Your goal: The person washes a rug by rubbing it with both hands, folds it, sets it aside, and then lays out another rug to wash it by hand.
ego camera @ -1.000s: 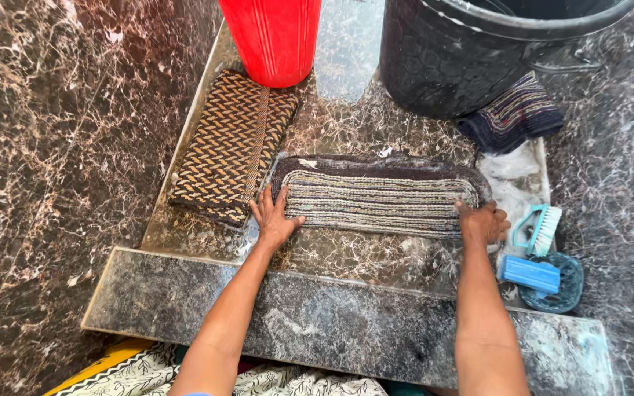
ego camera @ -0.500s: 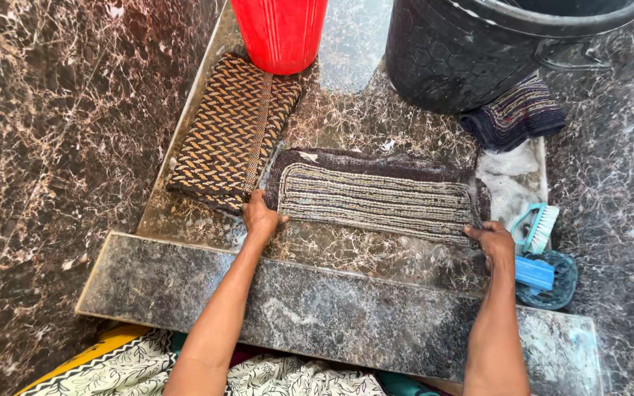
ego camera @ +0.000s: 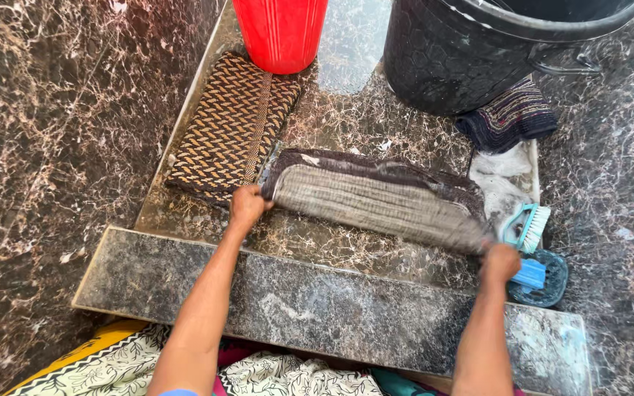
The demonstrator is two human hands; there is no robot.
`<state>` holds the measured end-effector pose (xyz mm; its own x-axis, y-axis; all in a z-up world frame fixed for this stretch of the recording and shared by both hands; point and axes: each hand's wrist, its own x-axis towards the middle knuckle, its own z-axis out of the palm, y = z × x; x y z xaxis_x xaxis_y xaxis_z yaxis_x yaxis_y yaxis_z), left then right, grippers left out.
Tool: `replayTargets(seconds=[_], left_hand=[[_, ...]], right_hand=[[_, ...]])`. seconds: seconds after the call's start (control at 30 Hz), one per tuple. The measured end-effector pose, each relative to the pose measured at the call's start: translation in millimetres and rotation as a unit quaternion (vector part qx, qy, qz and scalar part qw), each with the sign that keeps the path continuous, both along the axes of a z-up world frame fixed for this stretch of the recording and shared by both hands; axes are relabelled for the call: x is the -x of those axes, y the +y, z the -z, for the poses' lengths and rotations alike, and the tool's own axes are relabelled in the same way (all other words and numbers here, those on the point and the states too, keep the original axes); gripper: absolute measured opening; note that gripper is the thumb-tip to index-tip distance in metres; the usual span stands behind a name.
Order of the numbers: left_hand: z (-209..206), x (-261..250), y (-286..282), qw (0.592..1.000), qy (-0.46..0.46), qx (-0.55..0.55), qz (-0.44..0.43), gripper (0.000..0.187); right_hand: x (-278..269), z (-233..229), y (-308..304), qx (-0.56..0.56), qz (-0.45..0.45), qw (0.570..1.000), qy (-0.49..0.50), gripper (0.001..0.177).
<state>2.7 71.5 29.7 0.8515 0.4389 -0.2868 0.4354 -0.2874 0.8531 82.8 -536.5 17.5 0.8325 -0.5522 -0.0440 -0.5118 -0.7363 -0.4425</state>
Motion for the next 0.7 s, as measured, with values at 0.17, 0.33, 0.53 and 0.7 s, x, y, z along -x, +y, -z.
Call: replayTargets(seconds=[0.17,0.33,0.53,0.7], left_hand=[[35,1,-2,0.974,0.002,-0.224,0.020,0.043],[28,0,-8,0.997,-0.060,-0.031,-0.023,0.035],[-41,-16,-15,0.981,-0.019,0.187,-0.046,0.022],[-115,-18,-11,0.970,-0.091,0.222,-0.044,0.018]], right_hand=[[16,11,3,0.093,-0.104,0.988,-0.063,0.039],[-13,-11,5,-0.155,0.006,0.988,0.021,0.059],[-15,-37,-12,-0.475,0.044,0.878,0.043,0.039],[-31,-78,-31,-0.614,0.030,0.772,-0.160,0.020]])
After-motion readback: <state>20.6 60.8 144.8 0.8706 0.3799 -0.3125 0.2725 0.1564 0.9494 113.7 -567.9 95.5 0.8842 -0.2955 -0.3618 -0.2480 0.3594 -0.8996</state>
